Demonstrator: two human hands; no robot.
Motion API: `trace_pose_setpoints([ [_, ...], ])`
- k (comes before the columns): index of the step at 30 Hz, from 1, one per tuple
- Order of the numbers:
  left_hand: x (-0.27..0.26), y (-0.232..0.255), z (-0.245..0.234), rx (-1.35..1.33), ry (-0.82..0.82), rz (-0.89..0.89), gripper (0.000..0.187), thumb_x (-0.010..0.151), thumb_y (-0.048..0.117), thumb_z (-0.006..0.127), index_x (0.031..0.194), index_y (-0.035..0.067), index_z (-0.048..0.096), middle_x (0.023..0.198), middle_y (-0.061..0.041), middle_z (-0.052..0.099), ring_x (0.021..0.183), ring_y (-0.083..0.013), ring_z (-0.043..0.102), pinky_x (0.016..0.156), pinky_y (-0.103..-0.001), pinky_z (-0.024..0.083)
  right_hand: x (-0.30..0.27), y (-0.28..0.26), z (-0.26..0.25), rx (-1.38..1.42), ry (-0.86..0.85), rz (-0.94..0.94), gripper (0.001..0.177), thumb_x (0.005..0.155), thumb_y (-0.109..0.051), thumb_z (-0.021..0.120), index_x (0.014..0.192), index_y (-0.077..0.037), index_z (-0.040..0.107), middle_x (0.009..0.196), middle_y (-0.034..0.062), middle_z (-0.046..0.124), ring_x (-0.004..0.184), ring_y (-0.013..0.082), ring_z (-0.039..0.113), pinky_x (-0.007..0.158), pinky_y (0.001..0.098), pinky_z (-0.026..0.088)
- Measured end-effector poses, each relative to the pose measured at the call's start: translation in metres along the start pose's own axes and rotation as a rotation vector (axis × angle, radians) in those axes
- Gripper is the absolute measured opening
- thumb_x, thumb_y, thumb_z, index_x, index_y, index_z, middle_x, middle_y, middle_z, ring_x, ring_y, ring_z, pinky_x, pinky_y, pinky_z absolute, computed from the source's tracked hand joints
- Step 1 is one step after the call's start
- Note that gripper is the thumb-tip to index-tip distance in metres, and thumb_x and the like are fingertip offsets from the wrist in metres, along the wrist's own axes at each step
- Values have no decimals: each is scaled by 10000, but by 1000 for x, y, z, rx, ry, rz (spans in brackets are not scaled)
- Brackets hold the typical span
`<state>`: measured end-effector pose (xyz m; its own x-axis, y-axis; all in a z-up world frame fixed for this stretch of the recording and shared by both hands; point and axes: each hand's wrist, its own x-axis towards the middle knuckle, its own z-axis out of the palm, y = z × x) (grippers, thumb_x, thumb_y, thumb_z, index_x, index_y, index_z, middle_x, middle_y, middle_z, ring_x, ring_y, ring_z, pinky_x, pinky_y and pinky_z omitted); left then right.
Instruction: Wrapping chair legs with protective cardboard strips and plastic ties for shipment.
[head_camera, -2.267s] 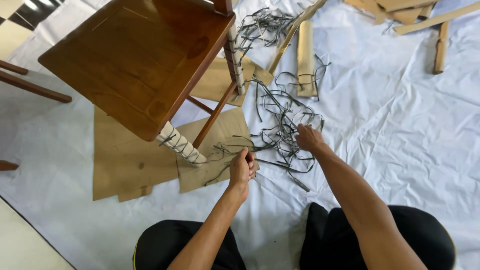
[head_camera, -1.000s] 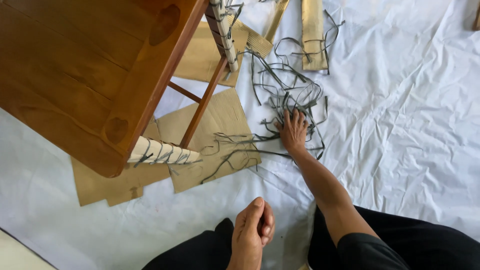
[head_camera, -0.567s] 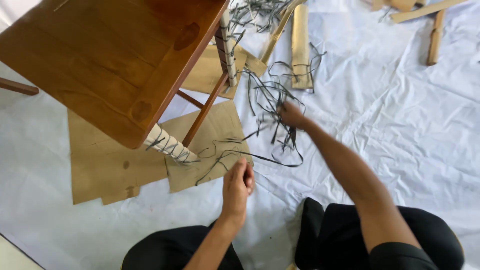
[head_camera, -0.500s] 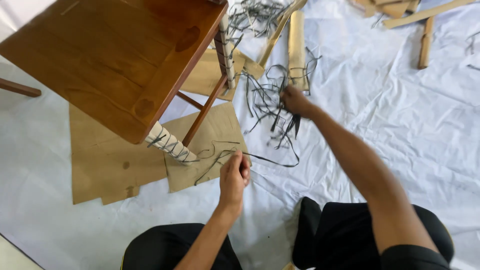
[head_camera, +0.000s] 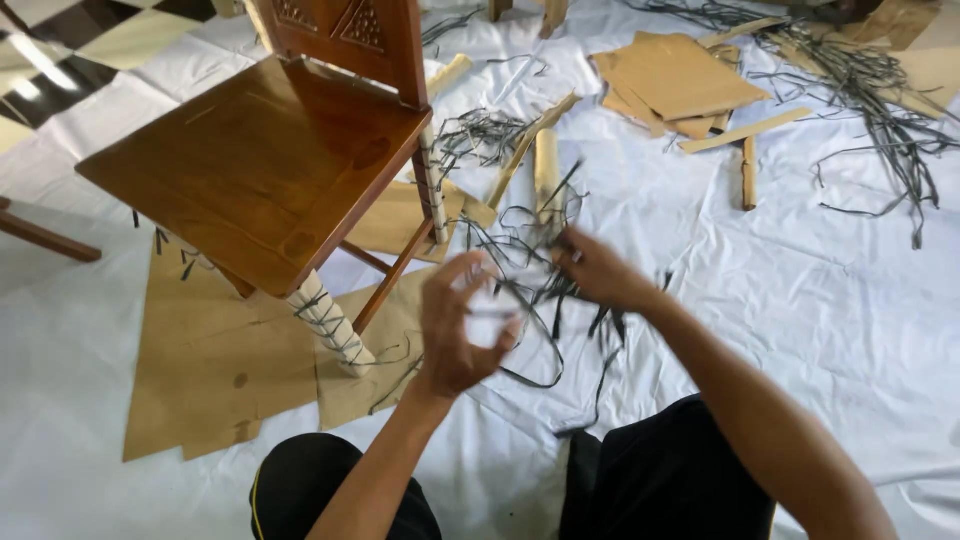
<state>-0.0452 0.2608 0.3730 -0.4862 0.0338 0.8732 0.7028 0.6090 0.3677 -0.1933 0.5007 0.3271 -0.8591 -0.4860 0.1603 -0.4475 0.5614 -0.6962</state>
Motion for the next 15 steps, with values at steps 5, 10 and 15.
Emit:
trace_pose_setpoints([
  [5, 6, 16, 32, -127, -244, 44, 1058, 750, 587, 811, 1550, 74, 346, 1541, -196, 468, 1413, -391, 484, 1199, -505, 370, -43, -78, 10, 47, -352, 83, 252, 982, -219, 571, 1155, -38, 599, 977, 181, 743, 875, 335, 731, 746, 445, 541],
  [10, -22, 9, 68, -895, -323, -701, 1448, 590, 654, 913, 1643, 69, 109, 1454, -163, 522, 1273, -266, 558, 1059, -400, 504, -50, -87, 13, 186, -217, -116, 213, 964, -165, 614, 1099, -19, 541, 978, 154, 729, 880, 344, 719, 733, 418, 547],
  [15, -53, 1, 94, -1098, -273, -843, 1287, 599, 623, 946, 1519, 0, 296, 1370, -78, 515, 1289, -185, 540, 1080, -331, 488, -47, -98, 15, 217, 39, 2, 230, 971, -211, 647, 1042, -20, 540, 862, 172, 683, 795, 323, 676, 730, 393, 527],
])
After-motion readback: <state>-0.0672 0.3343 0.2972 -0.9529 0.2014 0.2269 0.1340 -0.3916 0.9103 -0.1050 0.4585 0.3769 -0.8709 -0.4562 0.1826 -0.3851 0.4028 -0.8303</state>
